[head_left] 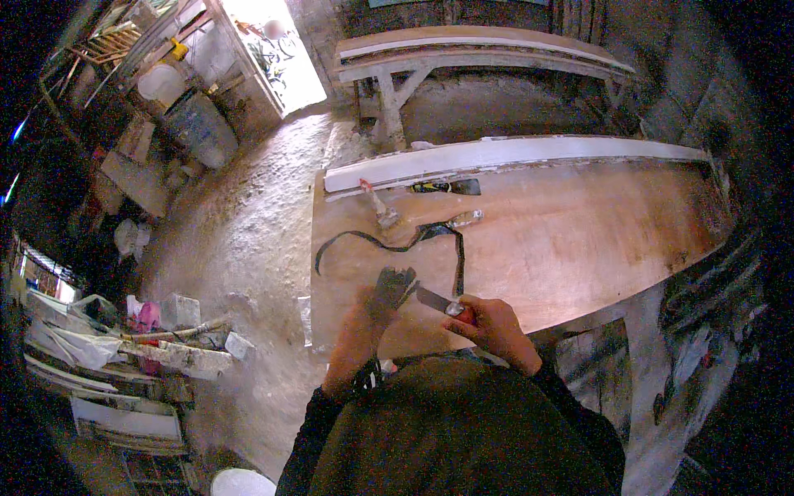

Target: The person uses a utility knife to cut a long, dark, flexible strip into shorter pieces on a wooden workbench. The cut pieces are gathered and placed on the table as the task continues.

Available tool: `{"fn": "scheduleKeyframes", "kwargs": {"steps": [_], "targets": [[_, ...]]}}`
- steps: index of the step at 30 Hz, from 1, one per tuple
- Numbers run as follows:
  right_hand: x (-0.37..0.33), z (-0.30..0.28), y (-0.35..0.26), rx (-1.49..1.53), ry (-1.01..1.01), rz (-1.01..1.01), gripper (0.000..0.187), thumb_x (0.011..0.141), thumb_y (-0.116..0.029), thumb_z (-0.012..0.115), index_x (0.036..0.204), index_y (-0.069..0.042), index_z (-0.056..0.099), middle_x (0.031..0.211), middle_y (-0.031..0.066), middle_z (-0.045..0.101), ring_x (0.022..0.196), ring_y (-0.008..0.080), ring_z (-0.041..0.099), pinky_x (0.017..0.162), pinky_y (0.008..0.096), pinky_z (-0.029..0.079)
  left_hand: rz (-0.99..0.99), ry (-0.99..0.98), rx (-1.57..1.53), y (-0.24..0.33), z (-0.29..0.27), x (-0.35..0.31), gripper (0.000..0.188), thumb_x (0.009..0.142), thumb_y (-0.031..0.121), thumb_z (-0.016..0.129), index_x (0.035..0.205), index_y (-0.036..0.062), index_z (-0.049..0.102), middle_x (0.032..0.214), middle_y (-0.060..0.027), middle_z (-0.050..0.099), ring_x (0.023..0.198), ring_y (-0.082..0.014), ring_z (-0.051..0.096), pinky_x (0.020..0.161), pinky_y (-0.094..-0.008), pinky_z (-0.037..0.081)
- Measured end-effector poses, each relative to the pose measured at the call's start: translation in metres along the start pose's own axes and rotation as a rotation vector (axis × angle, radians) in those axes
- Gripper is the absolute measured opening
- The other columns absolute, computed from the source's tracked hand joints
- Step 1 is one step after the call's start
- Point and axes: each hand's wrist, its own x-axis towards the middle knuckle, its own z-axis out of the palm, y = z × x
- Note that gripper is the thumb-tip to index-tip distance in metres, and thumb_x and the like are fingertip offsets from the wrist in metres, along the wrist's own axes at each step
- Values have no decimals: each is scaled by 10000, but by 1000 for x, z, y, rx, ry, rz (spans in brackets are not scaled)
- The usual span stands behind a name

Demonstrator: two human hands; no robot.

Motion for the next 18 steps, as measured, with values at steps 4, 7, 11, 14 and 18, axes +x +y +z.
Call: {"fn": "scheduleKeyframes", "kwargs": {"steps": [4, 7, 11, 14, 18], "targets": [[10, -9, 6, -25, -16, 13, 329, 709, -381, 630, 750, -63, 556, 560, 94, 544, 506, 263, 536, 477, 342, 406, -63, 44, -70, 1, 19, 3, 390, 824, 235, 489, 1118, 11, 367, 1023, -103, 520, 941, -206, 487, 797, -310, 391], [17, -14, 14, -31, -30, 23, 342, 709, -402, 622, 755, -70, 555, 563, 98, 540, 511, 267, 535, 481, 343, 405, -11, 65, -181, 44, 22, 3, 422, 865, 283, 413, 1175, 5, 343, 970, -109, 547, 904, -203, 503, 788, -309, 396], [26, -17, 27, -75, -43, 15, 351, 704, -418, 621, 752, -78, 550, 555, 95, 532, 504, 267, 532, 469, 343, 398, -224, -13, -194, 45, 23, 8, 437, 880, 370, 341, 1133, 22, 422, 979, -101, 548, 795, -177, 503, 676, -300, 409], [33, -28, 26, -128, -13, -48, 350, 690, -419, 635, 731, -83, 543, 550, 84, 532, 499, 263, 532, 460, 338, 398, -453, -129, -227, 49, 21, 19, 430, 895, 328, 313, 1151, 2, 427, 1062, -119, 514, 957, -180, 475, 851, -312, 364], [45, -36, 31, -129, 8, -90, 347, 668, -419, 653, 707, -95, 535, 543, 69, 533, 494, 257, 536, 445, 334, 399, -298, -105, -443, 36, 30, 28, 434, 897, 342, 287, 1068, -7, 481, 940, -124, 547, 843, -195, 505, 765, -328, 403]]}}
